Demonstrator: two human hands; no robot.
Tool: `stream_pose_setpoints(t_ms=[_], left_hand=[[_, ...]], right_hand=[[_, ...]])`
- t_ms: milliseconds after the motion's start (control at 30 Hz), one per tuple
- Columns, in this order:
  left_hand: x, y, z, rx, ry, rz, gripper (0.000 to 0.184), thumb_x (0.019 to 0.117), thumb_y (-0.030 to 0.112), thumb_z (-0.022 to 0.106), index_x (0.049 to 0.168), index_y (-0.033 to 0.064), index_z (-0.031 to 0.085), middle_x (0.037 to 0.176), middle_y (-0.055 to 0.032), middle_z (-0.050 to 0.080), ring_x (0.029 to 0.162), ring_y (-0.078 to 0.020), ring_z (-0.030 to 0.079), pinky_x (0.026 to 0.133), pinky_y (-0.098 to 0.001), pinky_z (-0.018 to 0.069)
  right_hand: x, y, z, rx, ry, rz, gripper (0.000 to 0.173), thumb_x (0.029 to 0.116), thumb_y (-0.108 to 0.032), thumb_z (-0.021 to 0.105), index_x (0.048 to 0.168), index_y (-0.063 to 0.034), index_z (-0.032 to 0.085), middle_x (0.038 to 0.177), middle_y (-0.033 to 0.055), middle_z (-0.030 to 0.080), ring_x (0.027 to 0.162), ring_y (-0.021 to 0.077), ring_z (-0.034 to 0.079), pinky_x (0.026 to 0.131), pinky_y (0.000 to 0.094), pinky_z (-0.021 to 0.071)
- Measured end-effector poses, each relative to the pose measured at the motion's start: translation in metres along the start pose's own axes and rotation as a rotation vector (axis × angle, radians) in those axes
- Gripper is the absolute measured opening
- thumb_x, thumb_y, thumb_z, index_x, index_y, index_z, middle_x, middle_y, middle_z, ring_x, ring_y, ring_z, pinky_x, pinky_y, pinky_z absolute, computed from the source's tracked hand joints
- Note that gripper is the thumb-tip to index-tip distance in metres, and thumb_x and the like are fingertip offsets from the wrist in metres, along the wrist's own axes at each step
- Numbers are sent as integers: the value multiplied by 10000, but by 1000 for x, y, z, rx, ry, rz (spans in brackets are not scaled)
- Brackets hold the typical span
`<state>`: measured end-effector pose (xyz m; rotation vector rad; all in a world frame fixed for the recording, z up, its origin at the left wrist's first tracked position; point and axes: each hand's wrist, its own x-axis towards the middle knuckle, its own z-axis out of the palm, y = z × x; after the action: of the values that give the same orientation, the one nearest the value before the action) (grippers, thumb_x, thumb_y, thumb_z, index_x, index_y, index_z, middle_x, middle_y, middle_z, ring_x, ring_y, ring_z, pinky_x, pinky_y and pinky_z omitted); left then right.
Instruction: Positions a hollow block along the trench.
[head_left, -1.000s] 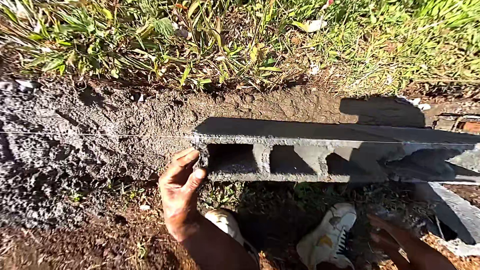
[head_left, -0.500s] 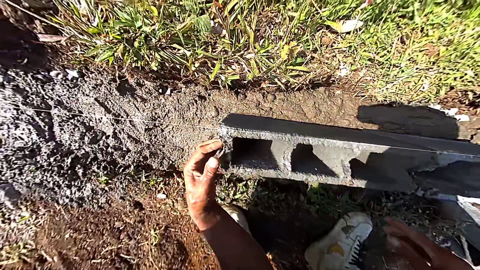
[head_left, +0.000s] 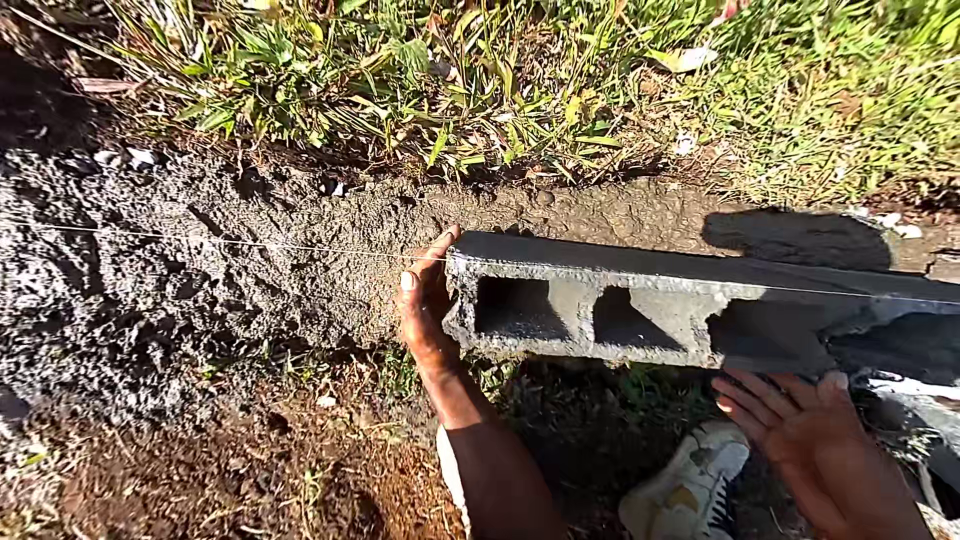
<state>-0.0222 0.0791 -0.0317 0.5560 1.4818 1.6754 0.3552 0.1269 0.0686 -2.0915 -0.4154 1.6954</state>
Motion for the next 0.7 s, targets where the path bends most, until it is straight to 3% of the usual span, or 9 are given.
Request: stream_pose_setpoints(t_ms=[267,433,700], left_hand=[[1,-6,-3,38,-26,30,649,1035,584,340,1296,78,652,1377,-53,643,1334,-178,557,1155,-374,429],[3,-9,-6,63,-41,61,636,1036,587,325,1250,106,682,1365,-25,656,1322,-175,571,1147,-369,438],[1,-10,-3,47,-16,63,713,1049,619,223,1249,100,669,1344,-41,660,1304,-178,580,1136,-383,449]], right_hand=[[9,-7,23,119,102,-61,580,1118,-495,239,1393,-15,413,1178,113,701,1010,237,745,881,403,638],[9,-8,23,130,112,-63,584,1119,-489,254,1426,-8,379,1216,112,680,1049,226,734,917,393,625],[9,-8,23,131,110,-78,549,1125,-458,256,1430,-21,389,1217,101,689,1044,216,739,921,380,628]])
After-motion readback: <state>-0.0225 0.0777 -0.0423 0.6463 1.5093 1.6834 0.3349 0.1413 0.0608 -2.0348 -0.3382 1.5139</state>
